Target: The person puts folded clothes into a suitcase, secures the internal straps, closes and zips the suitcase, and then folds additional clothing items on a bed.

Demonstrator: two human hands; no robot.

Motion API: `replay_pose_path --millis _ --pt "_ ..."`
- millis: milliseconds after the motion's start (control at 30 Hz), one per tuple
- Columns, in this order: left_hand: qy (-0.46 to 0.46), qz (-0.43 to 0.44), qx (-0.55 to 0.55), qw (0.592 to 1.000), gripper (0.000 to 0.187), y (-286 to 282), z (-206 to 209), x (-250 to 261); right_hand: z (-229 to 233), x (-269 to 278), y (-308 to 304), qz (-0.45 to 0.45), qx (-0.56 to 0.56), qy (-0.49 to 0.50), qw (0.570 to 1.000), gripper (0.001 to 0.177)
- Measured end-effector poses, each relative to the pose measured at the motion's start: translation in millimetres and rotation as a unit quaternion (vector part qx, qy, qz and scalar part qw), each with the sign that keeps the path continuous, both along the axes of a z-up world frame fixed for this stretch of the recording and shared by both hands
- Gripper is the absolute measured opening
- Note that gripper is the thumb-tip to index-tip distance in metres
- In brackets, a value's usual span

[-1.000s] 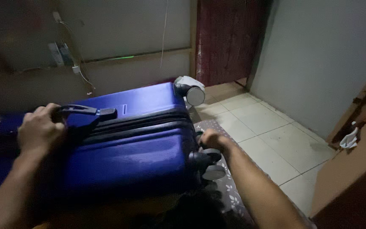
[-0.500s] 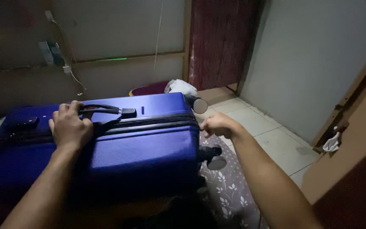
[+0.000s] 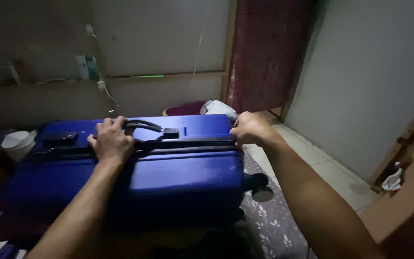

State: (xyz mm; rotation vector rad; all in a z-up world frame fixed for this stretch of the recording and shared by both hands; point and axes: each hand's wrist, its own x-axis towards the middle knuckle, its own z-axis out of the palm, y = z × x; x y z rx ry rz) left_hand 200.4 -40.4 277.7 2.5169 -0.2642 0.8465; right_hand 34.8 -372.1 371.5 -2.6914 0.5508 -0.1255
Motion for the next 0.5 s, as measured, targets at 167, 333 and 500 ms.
replay_pose_path --millis 167,333,500 --pt "0.000 0.003 -0.018 1.000 0.048 -18.0 18.8 -15.4 8.6 12.9 -3.9 -0.067 -0.108 -0.034 0.991 0.032" --pt "0.049 -0.008 -0.017 0.999 0.041 -54.0 23.5 -29.8 3.4 16.5 2.3 -0.106 -0.093 -0.068 0.988 0.037" --pt "0.063 -0.017 -0.013 0.998 0.040 -60.4 22.2 -40.7 -14.6 15.6 33.9 -0.079 -0.141 -0.117 0.980 0.034"
